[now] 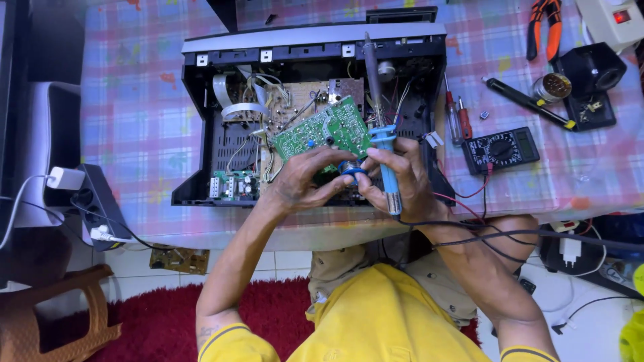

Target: The person is diagnosing and repairing a circuit board inside an electronic device using a multimeter and a soldering iron.

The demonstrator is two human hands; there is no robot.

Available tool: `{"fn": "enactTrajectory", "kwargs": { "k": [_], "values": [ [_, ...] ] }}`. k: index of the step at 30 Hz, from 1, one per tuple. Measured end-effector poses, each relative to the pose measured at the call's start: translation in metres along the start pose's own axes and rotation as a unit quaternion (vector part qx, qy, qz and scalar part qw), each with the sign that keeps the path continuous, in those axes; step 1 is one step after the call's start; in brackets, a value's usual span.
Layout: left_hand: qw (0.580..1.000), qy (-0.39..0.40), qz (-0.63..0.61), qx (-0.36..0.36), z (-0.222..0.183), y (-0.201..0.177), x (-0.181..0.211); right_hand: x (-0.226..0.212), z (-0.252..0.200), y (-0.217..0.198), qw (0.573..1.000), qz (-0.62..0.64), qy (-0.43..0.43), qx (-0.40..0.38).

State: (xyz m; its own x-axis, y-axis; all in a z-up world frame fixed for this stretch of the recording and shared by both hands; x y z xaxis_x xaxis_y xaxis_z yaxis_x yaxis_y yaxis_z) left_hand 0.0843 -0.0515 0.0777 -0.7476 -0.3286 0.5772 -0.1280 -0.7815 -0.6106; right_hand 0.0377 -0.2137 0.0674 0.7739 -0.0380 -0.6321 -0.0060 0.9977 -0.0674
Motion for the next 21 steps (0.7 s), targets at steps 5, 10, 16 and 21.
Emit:
{"fn": "enactTrajectory", "kwargs": {
  "k": [5, 10, 16, 21],
  "values": [
    [0.996, -0.036, -0.078, 0.003, 0.0, -0.009, -0.005, -0.006, 0.006, -0.004, 0.998, -0.05, -0.003, -0.028],
    [0.992, -0.055, -0.11, 0.003, -0.01, -0.003, -0.022, 0.001, 0.007, -0.005, 0.997, -0.075, 0.007, -0.022],
    [0.99, -0.071, -0.125, 0.004, -0.011, -0.004, -0.023, 0.006, 0.005, -0.006, 0.998, -0.064, 0.017, -0.012],
    [0.996, -0.044, -0.079, -0.008, -0.011, -0.001, -0.019, 0.001, 0.005, -0.007, 0.998, -0.066, 0.001, -0.018]
  ]
}}
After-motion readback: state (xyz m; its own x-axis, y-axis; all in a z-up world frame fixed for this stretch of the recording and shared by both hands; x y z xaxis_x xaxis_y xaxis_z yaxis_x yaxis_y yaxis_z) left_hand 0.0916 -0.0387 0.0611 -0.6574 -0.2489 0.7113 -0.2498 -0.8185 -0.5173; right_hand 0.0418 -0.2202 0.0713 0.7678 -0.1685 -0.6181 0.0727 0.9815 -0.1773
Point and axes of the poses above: each hand's wrist, its own z-axis towards the middle knuckle, its own y-axis out of the palm, x = y × z, the point moved 8 cm from there along z, towards the middle knuckle, and after that the axes turned 15 degrees about z, right-handed, at the moved point
